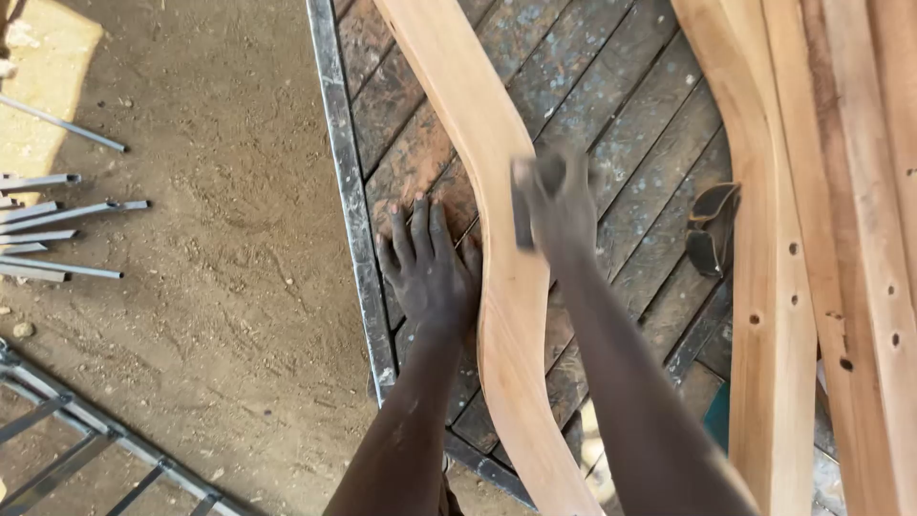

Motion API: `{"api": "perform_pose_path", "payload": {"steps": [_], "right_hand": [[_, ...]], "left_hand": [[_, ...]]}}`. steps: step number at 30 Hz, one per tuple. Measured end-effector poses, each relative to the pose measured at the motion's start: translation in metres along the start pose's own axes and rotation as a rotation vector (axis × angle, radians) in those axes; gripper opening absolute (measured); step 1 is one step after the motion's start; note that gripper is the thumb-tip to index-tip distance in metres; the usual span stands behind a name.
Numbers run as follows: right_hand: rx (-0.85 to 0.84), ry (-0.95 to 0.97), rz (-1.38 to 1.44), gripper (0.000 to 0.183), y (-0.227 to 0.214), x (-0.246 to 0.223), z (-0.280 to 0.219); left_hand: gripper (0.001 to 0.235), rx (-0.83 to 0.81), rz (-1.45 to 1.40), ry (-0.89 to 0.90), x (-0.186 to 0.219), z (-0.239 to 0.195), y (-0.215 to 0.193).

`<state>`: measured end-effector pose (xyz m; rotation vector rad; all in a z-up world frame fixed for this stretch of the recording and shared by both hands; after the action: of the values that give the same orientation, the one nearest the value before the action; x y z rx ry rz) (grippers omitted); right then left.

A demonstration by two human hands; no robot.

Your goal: Sanding a curved wooden component by hand using sandpaper

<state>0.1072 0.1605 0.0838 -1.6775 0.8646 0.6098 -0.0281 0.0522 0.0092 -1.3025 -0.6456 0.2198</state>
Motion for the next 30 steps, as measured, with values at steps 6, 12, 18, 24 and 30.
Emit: {"api": "perform_pose_path", "payload": {"steps": [6,12,18,24,30], "right_hand": [[-0.021,-0.01,-0.01,0.059,0.002,0.018,-0.014],[-0.011,0.275,0.02,0.058,-0.02,0.036,-0.12],[0.003,-0.061,-0.127,0.062,0.022,0.039,0.059],[-0.027,0.167,-0.062,0.064,-0.011,0.012,-0.103],[-0.041,0.336,0.031,0.068,-0.011,0.019,-0.151]], "left_hand": [[0.062,-0.018,0.004,0.003,0.001,0.0,-0.003],[0.059,0.011,-0.009,0.015,0.001,0.0,-0.003],[0.06,0.048,-0.018,0.024,0.001,0.0,-0.005],[0.06,0.103,-0.02,0.027,-0.001,-0.001,0.0],[0.057,0.111,-0.002,0.029,0.001,-0.001,-0.003]]}}
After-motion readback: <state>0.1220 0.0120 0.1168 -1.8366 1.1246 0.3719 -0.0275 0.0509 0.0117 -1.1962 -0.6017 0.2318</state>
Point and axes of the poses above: each hand's wrist, its own z-axis towards the middle knuckle, its own y-axis out of the palm, x = y × z, the point moved 6 cm from there along z, towards the middle knuckle, and after that the axes turned 6 degrees about -y, right-handed, at the moved point
